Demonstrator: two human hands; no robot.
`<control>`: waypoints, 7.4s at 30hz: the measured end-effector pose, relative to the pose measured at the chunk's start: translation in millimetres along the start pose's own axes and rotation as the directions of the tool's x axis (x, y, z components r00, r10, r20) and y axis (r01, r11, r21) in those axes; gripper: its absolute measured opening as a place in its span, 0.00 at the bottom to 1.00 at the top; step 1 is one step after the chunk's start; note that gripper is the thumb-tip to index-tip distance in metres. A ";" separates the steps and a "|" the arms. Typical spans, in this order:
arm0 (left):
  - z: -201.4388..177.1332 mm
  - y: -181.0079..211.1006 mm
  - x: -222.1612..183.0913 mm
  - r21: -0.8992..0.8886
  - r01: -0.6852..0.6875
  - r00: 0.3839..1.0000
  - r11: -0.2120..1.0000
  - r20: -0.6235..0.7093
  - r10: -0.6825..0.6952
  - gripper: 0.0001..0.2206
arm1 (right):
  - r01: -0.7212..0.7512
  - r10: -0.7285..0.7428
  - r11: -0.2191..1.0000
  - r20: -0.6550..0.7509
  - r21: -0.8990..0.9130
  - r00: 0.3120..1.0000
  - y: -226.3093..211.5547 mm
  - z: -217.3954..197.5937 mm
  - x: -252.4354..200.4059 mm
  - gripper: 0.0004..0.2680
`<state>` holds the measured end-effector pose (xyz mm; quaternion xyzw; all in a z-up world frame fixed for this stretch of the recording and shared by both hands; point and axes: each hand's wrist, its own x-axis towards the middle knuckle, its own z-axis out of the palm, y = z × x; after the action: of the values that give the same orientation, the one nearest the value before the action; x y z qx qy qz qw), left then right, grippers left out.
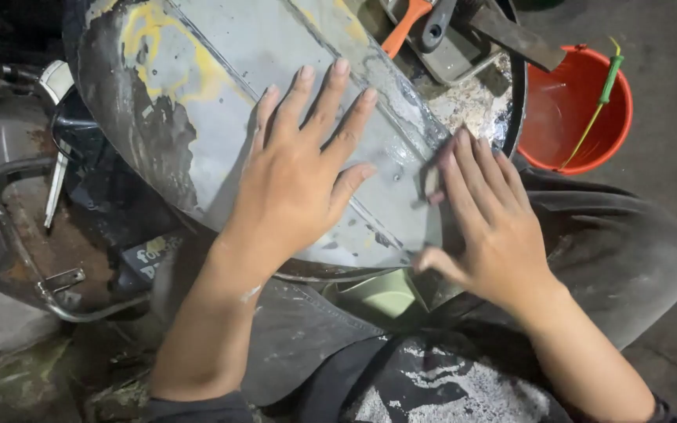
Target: Scraping and sanding old paint and filler off a motorcycle fuel tank to prepare it for repair.
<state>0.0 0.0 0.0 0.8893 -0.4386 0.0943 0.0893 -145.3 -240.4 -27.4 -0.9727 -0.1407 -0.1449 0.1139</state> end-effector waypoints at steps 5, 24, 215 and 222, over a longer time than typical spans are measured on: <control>0.1 -0.9 -0.2 -0.011 -0.001 1.000 1.000 -0.006 0.001 0.30 | -0.044 0.046 0.996 -0.025 0.076 0.999 -4.6 -2.3 -4.3 0.39; -4.7 0.3 2.4 0.027 -0.026 1.000 0.999 -0.003 0.026 0.29 | 0.023 -0.023 0.998 0.014 0.053 1.000 -4.9 -6.7 16.9 0.41; -1.9 2.5 0.9 0.017 -0.035 0.999 0.999 0.012 0.035 0.28 | -0.618 0.497 0.692 0.375 0.372 0.783 -0.6 -32.7 11.3 0.56; 0.3 0.5 0.6 0.036 -0.047 0.999 0.998 0.003 0.047 0.29 | -0.427 0.383 0.869 0.206 0.250 0.901 -15.2 -0.5 -3.8 0.56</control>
<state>0.0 -0.8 -0.1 0.8804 -0.4576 0.1031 0.0704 -153.5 -227.2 -25.4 -0.9614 0.0389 -0.0220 0.2715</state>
